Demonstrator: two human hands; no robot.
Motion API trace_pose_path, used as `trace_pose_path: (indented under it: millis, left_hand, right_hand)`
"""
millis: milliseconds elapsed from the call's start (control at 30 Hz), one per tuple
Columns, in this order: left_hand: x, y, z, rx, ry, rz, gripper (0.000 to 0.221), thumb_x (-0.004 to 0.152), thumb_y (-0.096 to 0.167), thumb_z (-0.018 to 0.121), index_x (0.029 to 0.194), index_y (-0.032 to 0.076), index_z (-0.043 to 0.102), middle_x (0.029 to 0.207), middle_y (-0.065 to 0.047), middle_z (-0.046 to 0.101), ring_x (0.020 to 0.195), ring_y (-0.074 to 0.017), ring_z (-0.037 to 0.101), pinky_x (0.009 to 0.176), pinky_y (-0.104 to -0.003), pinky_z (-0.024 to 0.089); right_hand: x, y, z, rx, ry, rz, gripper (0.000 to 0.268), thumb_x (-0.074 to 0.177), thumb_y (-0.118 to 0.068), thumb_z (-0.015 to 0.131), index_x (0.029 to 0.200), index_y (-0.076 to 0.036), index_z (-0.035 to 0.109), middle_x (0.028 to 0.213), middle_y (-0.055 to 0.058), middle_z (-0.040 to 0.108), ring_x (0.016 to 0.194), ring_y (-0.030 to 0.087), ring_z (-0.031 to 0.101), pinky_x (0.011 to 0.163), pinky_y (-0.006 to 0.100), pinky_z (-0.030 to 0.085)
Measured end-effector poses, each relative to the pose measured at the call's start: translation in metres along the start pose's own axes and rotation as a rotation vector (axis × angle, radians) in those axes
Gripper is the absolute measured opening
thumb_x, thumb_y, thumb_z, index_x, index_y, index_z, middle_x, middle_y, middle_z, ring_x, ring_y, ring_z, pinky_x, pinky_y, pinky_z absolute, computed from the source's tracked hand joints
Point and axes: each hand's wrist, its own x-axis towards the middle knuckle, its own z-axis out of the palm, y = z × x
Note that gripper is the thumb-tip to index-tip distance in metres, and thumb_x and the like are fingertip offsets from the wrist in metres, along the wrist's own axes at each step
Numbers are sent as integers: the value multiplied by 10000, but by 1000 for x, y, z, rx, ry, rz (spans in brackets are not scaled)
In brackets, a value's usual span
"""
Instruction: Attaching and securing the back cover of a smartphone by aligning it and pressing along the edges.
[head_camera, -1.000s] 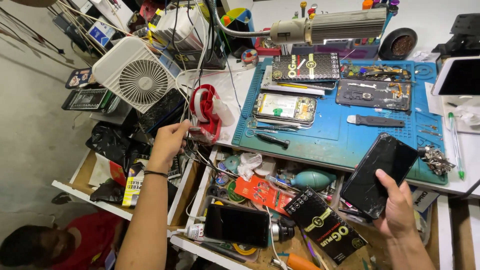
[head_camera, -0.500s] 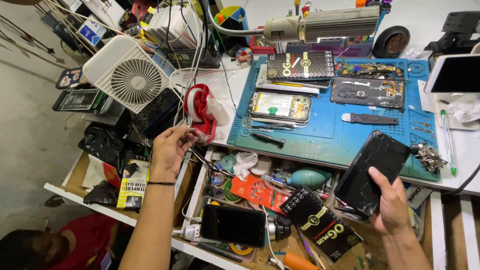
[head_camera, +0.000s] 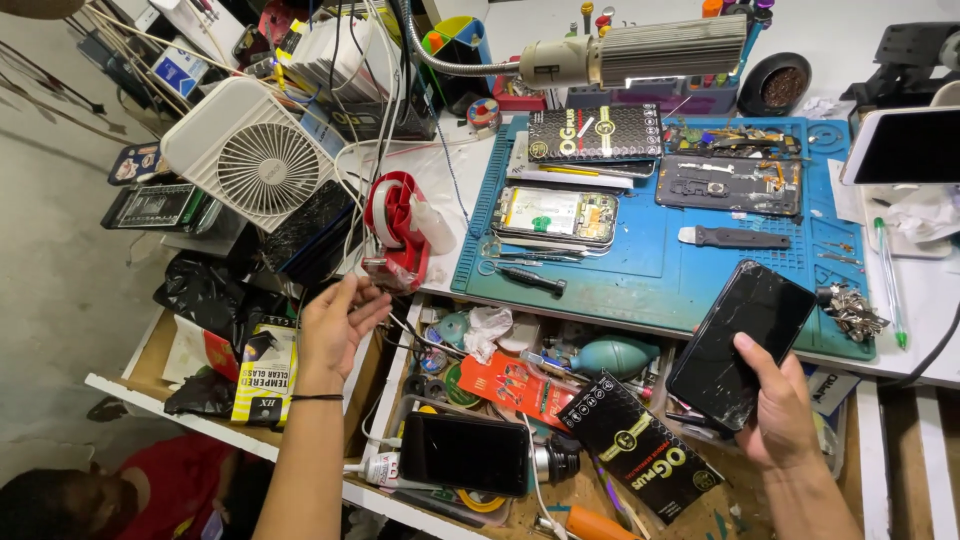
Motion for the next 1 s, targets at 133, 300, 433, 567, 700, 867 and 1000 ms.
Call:
trace_pose_path:
  millis: [133, 300, 433, 567, 700, 867, 1000]
  left_hand:
    - [-19, 34, 26, 203, 119, 103, 222, 1004, 237, 649, 1085, 33, 620, 994, -160, 732, 884, -303, 775, 770, -355, 665]
    - [-15, 51, 36, 272, 46, -1, 227, 973, 274, 691, 1054, 63, 667, 960, -152, 762, 823, -269, 772, 706, -321, 644]
    - [-11, 59, 39, 266, 68, -63, 354, 958, 401, 686, 1042, 58, 656, 923, -165, 759, 767, -256, 754, 676, -333, 643]
    - [-7, 60, 41, 316, 56, -27, 219, 906, 239, 784, 956, 79, 644, 878, -145, 759, 747, -237, 766, 611, -292, 635]
    - [6, 49, 30, 230, -14, -9, 200, 879, 76, 791, 953, 83, 605, 880, -163, 753, 801, -253, 775, 688, -303, 655]
    - [24, 11, 9, 69, -118, 143, 169, 892, -2, 742, 1033, 54, 669, 896, -161, 749, 833, -235, 756, 882, -335, 651]
    - [17, -4, 14, 58, -107, 279, 181, 899, -41, 716, 1078, -23, 736, 936, -141, 755, 812, -190, 738, 877, -287, 649]
  right_hand:
    - [-8, -5, 8, -45, -36, -5, 474, 962, -198, 601, 1397, -78, 456, 1193, 171, 645, 1085, 313, 644, 893, 467, 568]
    - [-6, -5, 4, -3, -55, -32, 377, 980, -190, 610, 1328, -68, 530, 1152, 165, 673, 1047, 300, 671, 867, 436, 582]
    - [-26, -28, 25, -99, 67, 57, 546, 912, -224, 590, 1394, -78, 382, 1351, 151, 592, 1285, 271, 568, 1120, 430, 471]
    - [-22, -22, 21, -91, -1, 17, 515, 930, -198, 581, 1404, -54, 440, 1298, 174, 620, 1216, 302, 602, 1049, 443, 507]
    - [-13, -15, 13, -37, -55, -13, 457, 954, -183, 592, 1384, -53, 506, 1210, 181, 654, 1111, 317, 645, 923, 462, 556]
    - [-15, -18, 16, -201, 83, 88, 1132, 809, -339, 661, 1569, 7, -103, 1708, 173, 163, 1589, 265, 171, 1278, 455, 177]
    - [-32, -34, 33, -136, 60, 86, 819, 846, -239, 589, 1554, -43, 226, 1562, 169, 466, 1460, 279, 442, 1205, 425, 384]
